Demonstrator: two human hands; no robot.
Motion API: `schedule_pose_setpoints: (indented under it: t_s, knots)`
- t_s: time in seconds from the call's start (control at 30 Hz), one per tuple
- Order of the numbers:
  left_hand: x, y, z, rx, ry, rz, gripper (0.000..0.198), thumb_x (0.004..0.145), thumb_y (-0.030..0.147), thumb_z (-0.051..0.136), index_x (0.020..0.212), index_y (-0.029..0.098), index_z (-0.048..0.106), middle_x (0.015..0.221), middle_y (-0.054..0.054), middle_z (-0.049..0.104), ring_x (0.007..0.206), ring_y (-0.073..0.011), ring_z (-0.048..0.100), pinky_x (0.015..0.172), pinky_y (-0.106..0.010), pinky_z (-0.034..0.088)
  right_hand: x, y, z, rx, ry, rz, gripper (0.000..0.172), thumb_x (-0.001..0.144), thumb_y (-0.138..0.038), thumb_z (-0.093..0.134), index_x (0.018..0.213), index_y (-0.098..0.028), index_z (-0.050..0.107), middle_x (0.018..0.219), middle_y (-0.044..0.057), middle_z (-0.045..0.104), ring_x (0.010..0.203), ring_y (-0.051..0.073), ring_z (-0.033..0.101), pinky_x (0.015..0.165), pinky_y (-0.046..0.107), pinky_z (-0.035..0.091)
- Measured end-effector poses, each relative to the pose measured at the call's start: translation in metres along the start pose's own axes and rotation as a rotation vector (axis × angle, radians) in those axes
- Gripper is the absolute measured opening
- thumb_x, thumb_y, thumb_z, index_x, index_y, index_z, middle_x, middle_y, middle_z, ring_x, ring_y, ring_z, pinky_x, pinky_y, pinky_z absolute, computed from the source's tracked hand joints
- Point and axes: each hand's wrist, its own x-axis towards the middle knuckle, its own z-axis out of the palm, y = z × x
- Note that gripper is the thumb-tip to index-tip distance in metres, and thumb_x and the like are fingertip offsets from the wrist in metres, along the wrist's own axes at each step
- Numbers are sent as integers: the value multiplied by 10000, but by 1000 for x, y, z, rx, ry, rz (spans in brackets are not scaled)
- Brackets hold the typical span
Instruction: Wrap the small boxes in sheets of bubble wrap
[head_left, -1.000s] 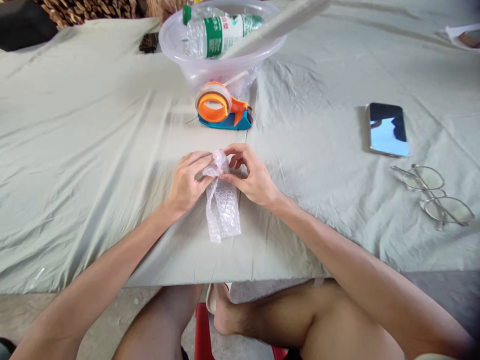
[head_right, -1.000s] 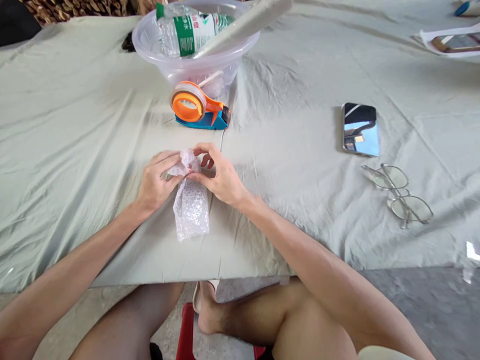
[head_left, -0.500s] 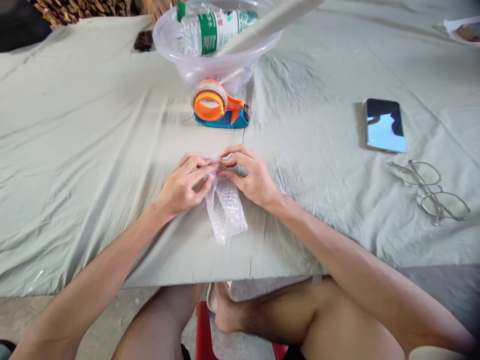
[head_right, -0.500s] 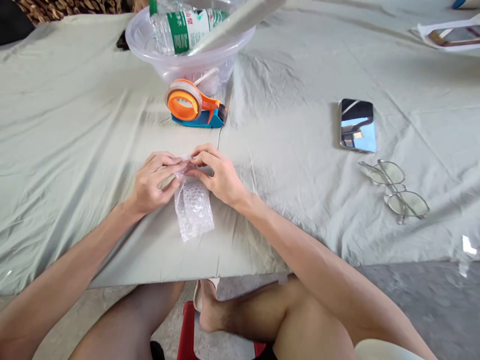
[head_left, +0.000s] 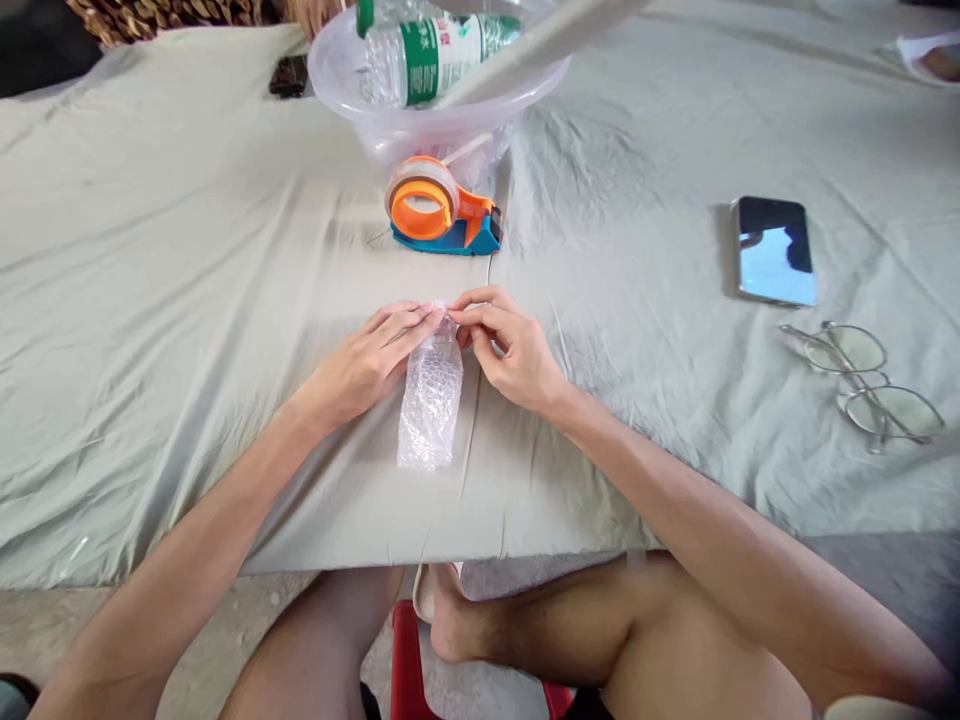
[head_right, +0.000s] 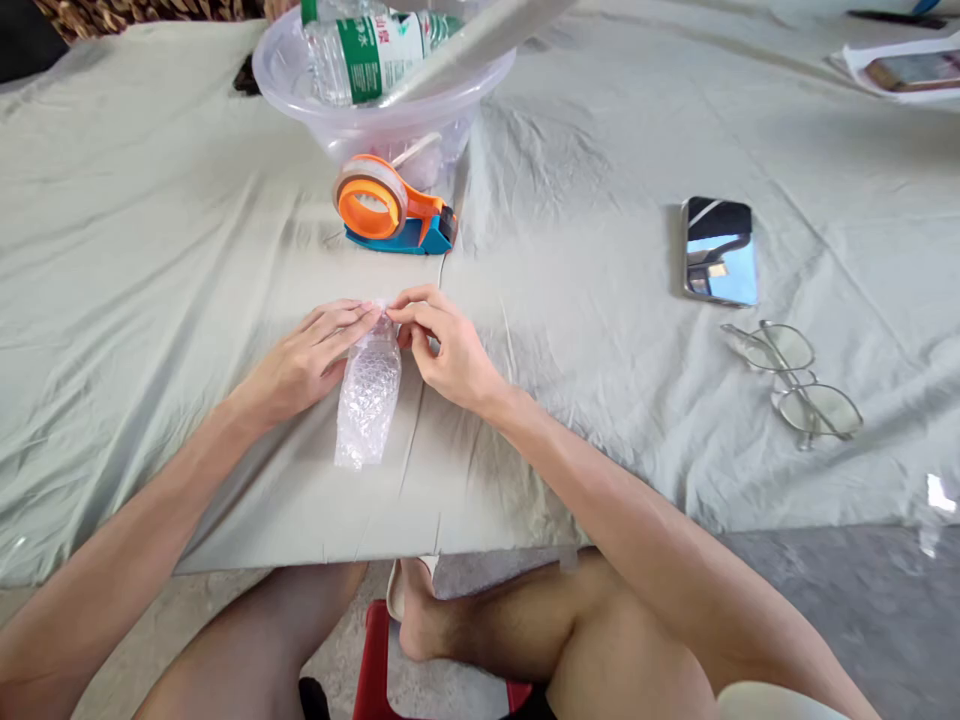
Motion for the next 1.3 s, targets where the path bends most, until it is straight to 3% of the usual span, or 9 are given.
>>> schedule_pose_setpoints:
  t_s: [0.07, 0.17, 0.27, 0.4, 0.57, 0.83, 1.0, 1.3]
  knots:
    - [0, -2, 0, 30, 30, 19, 745, 1171, 121, 517, 1855, 282, 271, 1507, -149, 717, 1482, -308, 661, 1205, -534, 665, -2, 1, -5, -43, -91, -60, 482, 1032, -41, 485, 1372, -254, 752, 1450, 110, 664, 1083, 183, 763, 991, 407, 707]
    - [0, -3, 3, 54, 102, 32, 710, 1159, 123, 577, 1819, 288, 374, 1373, -121, 765, 1392, -292, 707, 1140, -493, 690, -4, 3, -11, -99, -205, -97, 586, 1003, -45, 554, 1519, -288, 689, 1563, 118, 612, 1282, 241, 732, 1119, 467, 688]
    - [2, -3, 9, 57, 178, 18, 613, 1147, 127, 618, 1729, 300, 533, 1282, -89, 791, 1318, -272, 737, 1082, -452, 700, -5, 4, -13, -105, -230, -99, 554, 1018, -84, 600, 1517, -311, 678, 1572, 109, 597, 1224, 248, 746, 1123, 504, 694]
    - [4, -2, 16, 58, 260, 16, 466, 1137, 152, 656, 1584, 282, 681, 1231, -76, 812, 1247, -262, 758, 1034, -435, 699, -2, 5, -9, -126, -185, -136, 372, 1017, -96, 652, 1333, -288, 688, 1491, 95, 623, 1153, 229, 745, 1090, 472, 697]
    - [7, -2, 22, 30, 332, 26, 218, 1086, 271, 795, 1303, 249, 803, 1134, -67, 837, 1146, -260, 782, 969, -417, 692, 4, 7, -1, -128, -162, -165, 289, 975, -37, 633, 1144, -262, 566, 1333, 77, 617, 948, 165, 692, 904, 373, 689]
    - [11, -1, 28, -76, 418, -46, 75, 1086, 307, 783, 1125, 244, 793, 1065, -50, 825, 1068, -238, 780, 942, -416, 660, 4, 2, -2, -135, -202, -136, 172, 1073, -156, 614, 1178, -272, 542, 1381, 101, 594, 942, 178, 661, 870, 385, 666]
    - [13, 2, 29, -42, 410, -56, 71, 1047, 270, 807, 1076, 245, 747, 1035, -39, 812, 1046, -245, 776, 924, -420, 658, 3, -5, -3, -163, -236, -110, 184, 1082, -201, 645, 1201, -276, 527, 1401, 99, 582, 943, 172, 644, 848, 371, 645]
    - [15, 14, 28, -42, 465, -84, 252, 1055, 203, 806, 875, 243, 634, 937, -7, 782, 1045, -220, 797, 871, -377, 670, 6, 1, 4, -198, -159, -126, 204, 1066, -210, 679, 1076, -272, 485, 1277, 76, 598, 828, 142, 573, 715, 328, 552]
